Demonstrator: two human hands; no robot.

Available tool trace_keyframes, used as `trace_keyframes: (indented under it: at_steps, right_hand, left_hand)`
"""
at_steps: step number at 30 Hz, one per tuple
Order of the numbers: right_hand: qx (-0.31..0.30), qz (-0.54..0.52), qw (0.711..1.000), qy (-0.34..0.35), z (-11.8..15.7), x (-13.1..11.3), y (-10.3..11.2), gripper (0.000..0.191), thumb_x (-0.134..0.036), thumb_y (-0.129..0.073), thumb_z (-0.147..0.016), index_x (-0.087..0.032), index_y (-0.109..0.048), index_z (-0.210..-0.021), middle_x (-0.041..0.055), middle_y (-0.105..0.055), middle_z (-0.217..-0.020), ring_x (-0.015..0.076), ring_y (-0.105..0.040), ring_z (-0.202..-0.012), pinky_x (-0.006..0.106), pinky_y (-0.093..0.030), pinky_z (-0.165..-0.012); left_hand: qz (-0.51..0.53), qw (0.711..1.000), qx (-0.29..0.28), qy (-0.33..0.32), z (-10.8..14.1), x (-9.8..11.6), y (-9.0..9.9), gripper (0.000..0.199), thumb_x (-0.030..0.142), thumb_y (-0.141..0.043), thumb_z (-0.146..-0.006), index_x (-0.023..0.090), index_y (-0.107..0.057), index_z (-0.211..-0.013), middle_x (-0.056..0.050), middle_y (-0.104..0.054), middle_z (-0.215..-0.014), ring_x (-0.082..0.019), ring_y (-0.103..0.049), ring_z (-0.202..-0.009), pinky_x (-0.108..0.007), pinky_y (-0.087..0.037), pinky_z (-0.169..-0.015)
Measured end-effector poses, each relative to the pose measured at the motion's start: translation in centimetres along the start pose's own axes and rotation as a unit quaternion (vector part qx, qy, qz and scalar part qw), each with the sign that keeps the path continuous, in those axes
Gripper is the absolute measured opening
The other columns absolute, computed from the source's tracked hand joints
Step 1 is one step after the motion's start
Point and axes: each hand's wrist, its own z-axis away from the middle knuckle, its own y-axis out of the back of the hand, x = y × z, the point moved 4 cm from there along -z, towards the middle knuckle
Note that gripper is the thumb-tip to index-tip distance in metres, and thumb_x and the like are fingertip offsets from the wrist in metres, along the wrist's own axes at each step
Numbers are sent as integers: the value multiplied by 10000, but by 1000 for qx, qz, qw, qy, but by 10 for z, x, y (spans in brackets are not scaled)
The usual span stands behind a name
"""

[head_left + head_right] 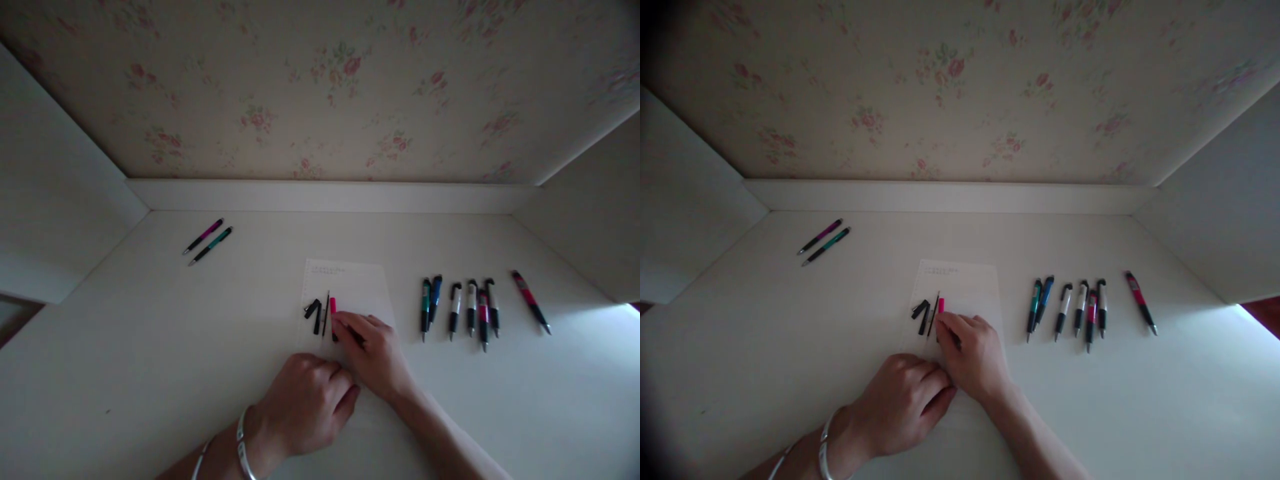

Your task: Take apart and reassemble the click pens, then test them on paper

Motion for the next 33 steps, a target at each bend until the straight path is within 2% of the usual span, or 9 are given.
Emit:
trace_keyframes:
  at_steps: [4, 8, 11, 14, 17, 22, 26, 30, 33]
  right_hand:
    - [100, -96, 982, -124, 0, 10, 13, 298, -394, -542, -946, -203, -647, -743, -47, -522, -524, 129, -471, -477, 248, -357, -478]
    - [65, -71, 986, -134, -1, 10, 12, 434, -379, -513, -926, -220, -427, -532, -60, -382, -471, 112, -403, -458, 242, -284, -456]
    - [17, -8, 995, -97, 0, 7, 4, 336, -352, -530, -921, -207, -532, -617, -49, -495, -506, 120, -481, -480, 238, -320, -495]
    - [-11, 69, 995, -66, 0, 3, -3, 175, -379, -599, -907, -215, -658, -924, -34, -650, -630, 149, -584, -533, 248, -374, -543]
    - [-33, 130, 991, -27, -1, -1, -5, 282, -330, -600, -914, -239, -648, -1177, -15, -726, -721, 179, -654, -584, 263, -396, -562]
    - [-44, 108, 993, 34, 0, -4, -3, 279, -190, -512, -916, -260, -741, -1058, 18, -772, -812, 184, -714, -680, 257, -450, -604]
    - [22, 28, 999, 34, 2, -2, 3, 270, -166, -485, -903, -217, -747, -865, 39, -760, -774, 170, -700, -669, 251, -489, -629]
    - [108, -73, 991, 32, 6, 0, 10, 217, -185, -498, -946, -204, -712, -983, 31, -732, -793, 146, -660, -651, 244, -492, -624]
    - [156, -153, 976, 8, 9, 6, 12, 137, -228, -534, -961, -217, -630, -1057, -9, -659, -731, 128, -583, -585, 233, -455, -547]
  left_hand:
    - [-6, 1000, 11, -8, 0, 1, 2, 149, 201, -595, -894, 186, -639, -752, -25, -715, -698, -227, -699, -606, -357, -553, -595]
    - [-12, 999, 36, -16, 0, 1, 2, 152, 211, -612, -887, 194, -623, -736, -9, -702, -680, -210, -687, -583, -338, -550, -579]
    - [-19, 999, 46, -15, 1, 0, -1, 170, 234, -604, -908, 196, -619, -742, -11, -697, -666, -210, -688, -587, -332, -550, -576]
    - [-20, 998, 57, -22, 2, -1, -2, 160, 233, -584, -933, 192, -630, -785, -19, -709, -678, -209, -692, -588, -325, -551, -570]
    - [-19, 998, 59, -29, 3, 0, -1, 159, 220, -568, -941, 188, -632, -799, -24, -711, -679, -212, -690, -579, -328, -551, -559]
    - [-25, 997, 64, -33, 2, 1, -1, 188, 205, -556, -941, 186, -626, -767, -28, -693, -650, -216, -682, -572, -337, -553, -564]
    - [-26, 998, 56, -32, 2, 1, -2, 210, 222, -547, -953, 189, -623, -760, -32, -692, -657, -227, -678, -579, -352, -544, -568]
    - [34, 996, 80, -8, 4, 0, 5, 247, 215, -451, -1010, 184, -599, -815, -42, -676, -708, -212, -661, -617, -332, -513, -592]
    - [139, 978, 140, 63, 6, -4, 15, 249, 214, -362, -1047, 190, -542, -876, -25, -629, -728, -167, -610, -612, -286, -468, -585]
